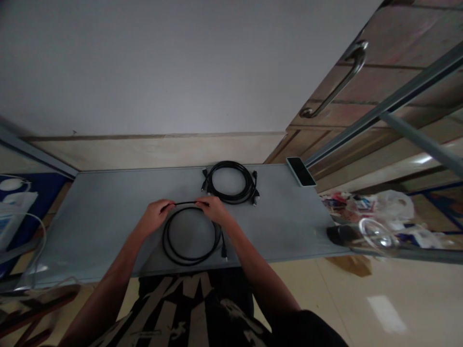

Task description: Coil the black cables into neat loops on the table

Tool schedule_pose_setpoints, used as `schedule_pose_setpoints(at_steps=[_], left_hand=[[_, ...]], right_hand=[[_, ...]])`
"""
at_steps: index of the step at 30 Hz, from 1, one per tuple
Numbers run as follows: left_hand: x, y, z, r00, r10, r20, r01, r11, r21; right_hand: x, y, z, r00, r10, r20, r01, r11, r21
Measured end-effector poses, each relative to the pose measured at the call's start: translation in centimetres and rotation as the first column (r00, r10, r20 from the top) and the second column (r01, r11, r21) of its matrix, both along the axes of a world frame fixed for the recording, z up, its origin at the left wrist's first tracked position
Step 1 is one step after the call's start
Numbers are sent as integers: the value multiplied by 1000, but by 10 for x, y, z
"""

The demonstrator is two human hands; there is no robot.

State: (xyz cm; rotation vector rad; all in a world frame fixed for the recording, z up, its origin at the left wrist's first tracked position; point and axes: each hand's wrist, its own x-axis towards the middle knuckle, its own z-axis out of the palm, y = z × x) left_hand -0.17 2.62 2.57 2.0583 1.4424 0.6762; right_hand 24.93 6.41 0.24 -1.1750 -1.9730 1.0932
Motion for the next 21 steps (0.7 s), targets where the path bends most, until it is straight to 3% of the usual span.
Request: schedule_pose_setpoints(at_steps=[4,9,15,21], left_hand=[[-16,-6,15,984,-160,-78,158,987,-28],[-59,-9,20,956,-172,-239,195,978,72],[-112,-4,0,964,111,-241,-90,991,96],[-110,-15,-19,943,218,-250,-194,974,119]], right_hand=[[30,5,11,997,34,-67,-49,968,-245],[72,4,16,974,-78,-212,-52,837,-544],[101,-1,8,925,-221,-308,-25,774,-632],[105,-16,2,916,-332,-224,138,788,-600]])
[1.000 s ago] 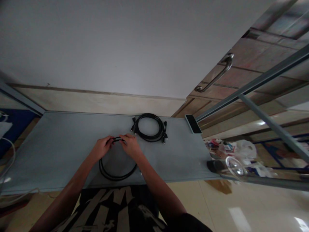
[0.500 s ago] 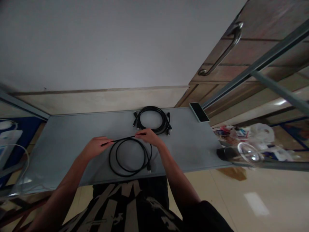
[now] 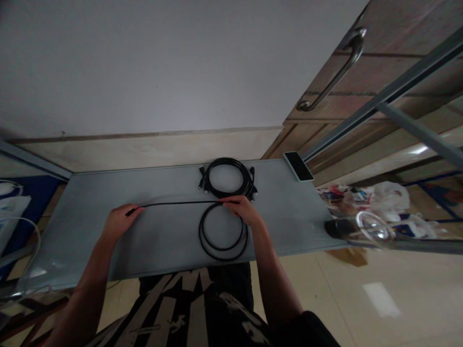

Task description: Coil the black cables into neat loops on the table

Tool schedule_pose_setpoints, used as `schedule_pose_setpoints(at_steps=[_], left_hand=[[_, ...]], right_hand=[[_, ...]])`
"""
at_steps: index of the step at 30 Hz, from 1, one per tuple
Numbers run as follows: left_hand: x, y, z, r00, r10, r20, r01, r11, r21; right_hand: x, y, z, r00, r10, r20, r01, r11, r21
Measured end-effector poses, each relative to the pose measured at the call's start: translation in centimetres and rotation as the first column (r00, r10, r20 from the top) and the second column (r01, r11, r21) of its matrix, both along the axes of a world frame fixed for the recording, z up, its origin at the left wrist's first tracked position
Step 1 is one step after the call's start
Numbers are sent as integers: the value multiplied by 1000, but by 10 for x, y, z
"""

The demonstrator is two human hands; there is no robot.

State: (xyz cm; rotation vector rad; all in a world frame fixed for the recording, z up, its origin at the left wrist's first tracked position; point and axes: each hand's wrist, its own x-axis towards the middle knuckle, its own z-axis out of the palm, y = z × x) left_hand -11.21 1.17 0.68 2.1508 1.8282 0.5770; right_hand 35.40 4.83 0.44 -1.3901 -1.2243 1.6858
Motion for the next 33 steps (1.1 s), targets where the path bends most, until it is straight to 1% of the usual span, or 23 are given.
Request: schedule_pose_setpoints(at_steps=[2,3,5,7,10,13,16,18,21,24,27,29,30,31,33], left_hand=[[2,-5,-2,1000,11,0,-11,999,31],[1,-8,-2,1000,9,-2,-9,999,46],[-3,-12,-1,999,-19,-34,21,998,58],[-10,-16,0,991,-71,-112,75,997,35],[-23,-20,0,968,-124,-217,121,992,-26],[-36,-25,-1,963,-95,-253,90,995,-34],[-46,-29,-5,965,-12,-262,16,1000,14],[-47,-31,-8,965,39,-260,-29,999,42],[-41,-31,-10,965,61,-257,-50,997,51],[-29,-29,-8,966,56,-251,-46,998,43],[-16,-25,-3,971,80,-225,-69,996,55],[-6,-22,0,984,55,-167,-49,998,40],[1,-21,1,991,20,-130,-18,1000,19],[9,-19,2,995,-24,-94,23,1000,-15],[28,-17,1,997,-56,-53,53,998,-46]], right_hand=[[0,-3,3,999,-14,50,13,1000,19],[1,-4,5,997,7,80,-9,1000,22],[3,-5,10,987,86,133,-89,996,14],[8,-4,13,976,156,149,-157,988,-4],[16,-3,13,979,170,113,-167,985,-39],[25,-5,9,992,116,42,-113,991,-74],[34,-8,3,999,-2,-41,-1,996,-90],[37,-11,0,995,-74,-62,69,994,-82],[39,-13,-2,988,-149,-51,146,988,-48],[38,-15,-1,975,-209,-68,209,978,-15],[35,-15,1,972,-223,-77,223,975,-10],[31,-15,2,974,-218,-68,218,976,-7],[28,-15,2,974,-215,-65,216,976,-2],[25,-15,2,975,-213,-64,214,977,5],[14,-14,3,976,-210,-64,212,977,26]])
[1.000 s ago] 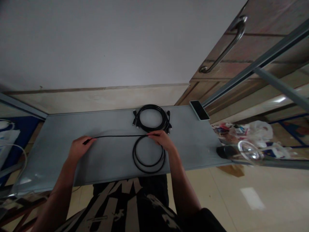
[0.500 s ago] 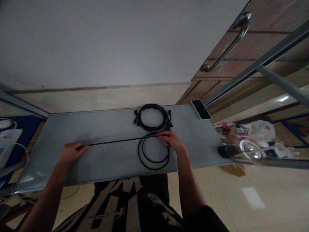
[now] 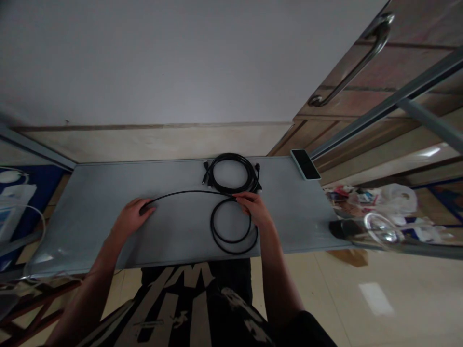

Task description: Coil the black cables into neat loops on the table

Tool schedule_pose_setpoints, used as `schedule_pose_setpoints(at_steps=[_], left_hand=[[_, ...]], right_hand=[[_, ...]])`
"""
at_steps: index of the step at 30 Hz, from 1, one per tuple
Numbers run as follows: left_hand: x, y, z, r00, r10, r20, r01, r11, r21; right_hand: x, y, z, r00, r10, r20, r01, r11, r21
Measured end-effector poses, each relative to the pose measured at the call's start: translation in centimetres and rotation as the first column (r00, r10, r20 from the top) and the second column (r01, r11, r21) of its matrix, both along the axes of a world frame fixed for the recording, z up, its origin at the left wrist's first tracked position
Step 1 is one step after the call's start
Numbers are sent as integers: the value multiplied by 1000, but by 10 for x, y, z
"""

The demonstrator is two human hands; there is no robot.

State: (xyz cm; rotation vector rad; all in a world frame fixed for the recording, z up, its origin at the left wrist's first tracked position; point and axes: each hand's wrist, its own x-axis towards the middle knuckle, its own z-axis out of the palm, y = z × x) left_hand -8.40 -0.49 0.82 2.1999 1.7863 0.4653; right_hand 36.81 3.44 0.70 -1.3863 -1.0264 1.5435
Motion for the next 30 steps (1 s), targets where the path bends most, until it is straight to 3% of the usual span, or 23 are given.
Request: schedule_pose_setpoints(at_steps=[3,7,10,13,17,21,25,30], left_hand=[[37,3,-3,997,-9,73,10,1000,-10],[85,16,-2,949,-22,313,35,999,-35],[105,36,10,888,66,454,-39,997,-69],[108,60,31,776,162,610,-125,987,-104],[91,81,61,542,323,776,-177,946,-271],[57,82,75,415,403,816,-229,914,-335],[15,70,69,278,425,861,-389,870,-304],[-37,44,54,186,500,846,-495,792,-359]], right_hand=[[-23,1,3,1000,9,-3,-9,999,46],[-64,4,10,999,-33,-44,37,994,103],[-95,7,12,997,-49,-67,57,992,115],[-116,11,12,993,-45,-109,58,991,123],[-115,14,19,985,55,-161,-38,993,110],[-86,17,34,966,172,-195,-152,981,118],[-55,18,37,962,152,-228,-132,986,100],[-28,10,23,975,85,-204,-75,996,55]])
